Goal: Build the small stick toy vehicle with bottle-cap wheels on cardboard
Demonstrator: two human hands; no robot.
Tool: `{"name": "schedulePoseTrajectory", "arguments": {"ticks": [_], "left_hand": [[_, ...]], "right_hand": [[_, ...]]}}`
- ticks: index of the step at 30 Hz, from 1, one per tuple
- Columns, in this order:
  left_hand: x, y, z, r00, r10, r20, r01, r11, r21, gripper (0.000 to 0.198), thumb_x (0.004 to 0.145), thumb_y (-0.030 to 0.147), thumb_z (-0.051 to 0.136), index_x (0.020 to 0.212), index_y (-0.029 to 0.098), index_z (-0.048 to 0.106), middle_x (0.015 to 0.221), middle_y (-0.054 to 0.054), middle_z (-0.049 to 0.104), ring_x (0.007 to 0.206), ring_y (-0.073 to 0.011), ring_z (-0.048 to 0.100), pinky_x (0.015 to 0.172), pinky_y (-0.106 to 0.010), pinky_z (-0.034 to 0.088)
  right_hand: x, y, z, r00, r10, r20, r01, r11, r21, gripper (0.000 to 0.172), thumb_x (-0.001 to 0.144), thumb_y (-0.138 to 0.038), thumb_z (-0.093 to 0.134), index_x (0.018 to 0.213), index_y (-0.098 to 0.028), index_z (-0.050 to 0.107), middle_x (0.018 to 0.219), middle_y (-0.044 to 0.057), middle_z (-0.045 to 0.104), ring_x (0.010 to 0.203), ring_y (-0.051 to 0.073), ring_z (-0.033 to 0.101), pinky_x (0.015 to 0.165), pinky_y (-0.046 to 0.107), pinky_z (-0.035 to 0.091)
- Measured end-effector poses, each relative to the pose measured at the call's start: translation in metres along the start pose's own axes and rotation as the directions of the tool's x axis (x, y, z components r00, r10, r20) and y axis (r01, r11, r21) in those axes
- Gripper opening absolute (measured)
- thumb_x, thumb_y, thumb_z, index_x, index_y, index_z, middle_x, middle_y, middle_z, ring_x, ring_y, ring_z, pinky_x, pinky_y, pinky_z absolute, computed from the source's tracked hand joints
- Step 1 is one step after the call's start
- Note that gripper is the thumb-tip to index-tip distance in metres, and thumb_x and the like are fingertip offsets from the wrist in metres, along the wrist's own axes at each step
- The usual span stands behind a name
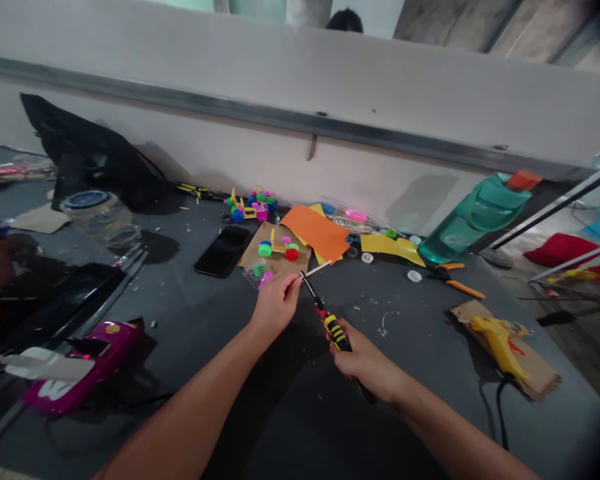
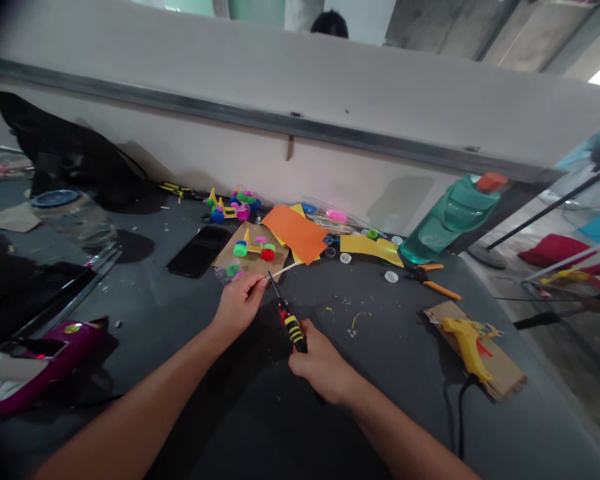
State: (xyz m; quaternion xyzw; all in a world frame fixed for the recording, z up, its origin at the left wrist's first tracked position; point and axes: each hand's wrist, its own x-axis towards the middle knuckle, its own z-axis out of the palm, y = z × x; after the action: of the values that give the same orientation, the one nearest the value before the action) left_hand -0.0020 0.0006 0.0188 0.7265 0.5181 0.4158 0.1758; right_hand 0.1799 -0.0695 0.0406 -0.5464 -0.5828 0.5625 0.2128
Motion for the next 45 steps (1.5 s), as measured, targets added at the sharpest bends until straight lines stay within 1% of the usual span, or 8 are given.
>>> {"name": "schedulePoseTrajectory", "arguments": {"ticks": [8, 12, 16, 22, 27, 35, 39, 45], "left_hand": [[0.0, 0.003, 0.004, 0.996, -0.087, -0.013, 0.087, 0.996, -0.032, 0.025, 0.087, 0.029, 0.04, 0.072, 0.018, 0.056, 0.057, 0.001, 0.054, 0.058, -0.0133, 0.052, 0.057, -0.023, 0.037], [0.0, 0.002, 0.003, 0.982, -0.191, -0.001, 0.19, 0.978, -0.087, 0.031, 0.088, 0.035, 0.038, 0.074, 0.018, 0.06, 0.055, 0.002, 0.053, 0.053, -0.0126, 0.052, 0.054, -0.023, 0.037], [0.001, 0.0, 0.004, 0.963, -0.269, 0.03, 0.27, 0.949, -0.164, 0.028, 0.085, 0.036, 0.042, 0.074, 0.018, 0.06, 0.052, 0.005, 0.05, 0.043, -0.0101, 0.05, 0.049, -0.022, 0.037], [0.001, 0.0, 0.005, 0.938, -0.338, 0.078, 0.346, 0.893, -0.287, 0.035, 0.084, 0.045, 0.04, 0.073, 0.018, 0.059, 0.052, 0.006, 0.047, 0.037, -0.0095, 0.048, 0.041, -0.022, 0.035], [0.003, 0.003, 0.002, 0.939, -0.324, 0.11, 0.342, 0.905, -0.254, 0.037, 0.083, 0.046, 0.041, 0.072, 0.017, 0.061, 0.046, 0.006, 0.045, 0.039, -0.0102, 0.048, 0.042, -0.022, 0.034], [0.003, -0.004, 0.003, 0.95, -0.296, 0.102, 0.312, 0.922, -0.229, 0.032, 0.082, 0.042, 0.045, 0.069, 0.017, 0.059, 0.05, 0.005, 0.05, 0.044, -0.0107, 0.052, 0.045, -0.022, 0.034], [0.004, -0.001, -0.001, 0.965, -0.243, 0.099, 0.257, 0.951, -0.171, 0.032, 0.083, 0.04, 0.044, 0.065, 0.017, 0.057, 0.052, 0.004, 0.051, 0.045, -0.0102, 0.051, 0.047, -0.022, 0.034], [0.004, 0.003, -0.008, 0.99, -0.125, 0.073, 0.13, 0.989, -0.068, 0.031, 0.084, 0.034, 0.043, 0.062, 0.018, 0.057, 0.051, 0.003, 0.052, 0.05, -0.0104, 0.05, 0.052, -0.022, 0.033]], "right_hand": [[0.001, -0.007, 0.003, 0.998, 0.034, -0.043, -0.038, 0.996, -0.08, 0.026, 0.055, -0.01, 0.045, 0.079, -0.02, 0.041, 0.063, -0.004, 0.043, 0.054, 0.009, 0.039, 0.049, 0.023, 0.03], [0.002, -0.001, 0.002, 0.999, 0.051, -0.007, -0.051, 0.997, 0.062, 0.028, 0.056, -0.013, 0.046, 0.083, -0.02, 0.041, 0.065, -0.005, 0.041, 0.049, 0.007, 0.038, 0.046, 0.022, 0.029], [0.002, 0.006, 0.001, 0.996, 0.077, 0.035, -0.082, 0.978, 0.194, 0.032, 0.058, -0.018, 0.046, 0.089, -0.02, 0.039, 0.065, -0.006, 0.038, 0.044, 0.006, 0.037, 0.042, 0.022, 0.03], [0.001, 0.005, 0.004, 0.999, 0.037, 0.004, -0.038, 0.989, 0.14, 0.032, 0.056, -0.016, 0.044, 0.087, -0.02, 0.039, 0.067, -0.005, 0.04, 0.047, 0.007, 0.037, 0.043, 0.022, 0.03], [-0.001, 0.003, 0.005, 0.999, 0.034, 0.005, -0.034, 0.991, 0.127, 0.03, 0.054, -0.014, 0.044, 0.083, -0.02, 0.039, 0.067, -0.005, 0.04, 0.05, 0.007, 0.037, 0.045, 0.021, 0.03], [-0.001, 0.003, -0.001, 0.992, 0.054, 0.117, -0.085, 0.957, 0.277, 0.036, 0.056, -0.018, 0.047, 0.09, -0.02, 0.04, 0.07, -0.005, 0.041, 0.049, 0.006, 0.036, 0.046, 0.021, 0.031], [-0.002, 0.003, -0.002, 0.991, 0.056, 0.121, -0.091, 0.947, 0.308, 0.037, 0.055, -0.018, 0.049, 0.091, -0.02, 0.04, 0.071, -0.004, 0.042, 0.049, 0.007, 0.036, 0.046, 0.021, 0.031], [-0.003, 0.003, -0.003, 0.99, 0.04, 0.132, -0.077, 0.955, 0.286, 0.035, 0.058, -0.017, 0.047, 0.092, -0.02, 0.04, 0.07, -0.005, 0.041, 0.049, 0.006, 0.036, 0.046, 0.021, 0.031]]}}
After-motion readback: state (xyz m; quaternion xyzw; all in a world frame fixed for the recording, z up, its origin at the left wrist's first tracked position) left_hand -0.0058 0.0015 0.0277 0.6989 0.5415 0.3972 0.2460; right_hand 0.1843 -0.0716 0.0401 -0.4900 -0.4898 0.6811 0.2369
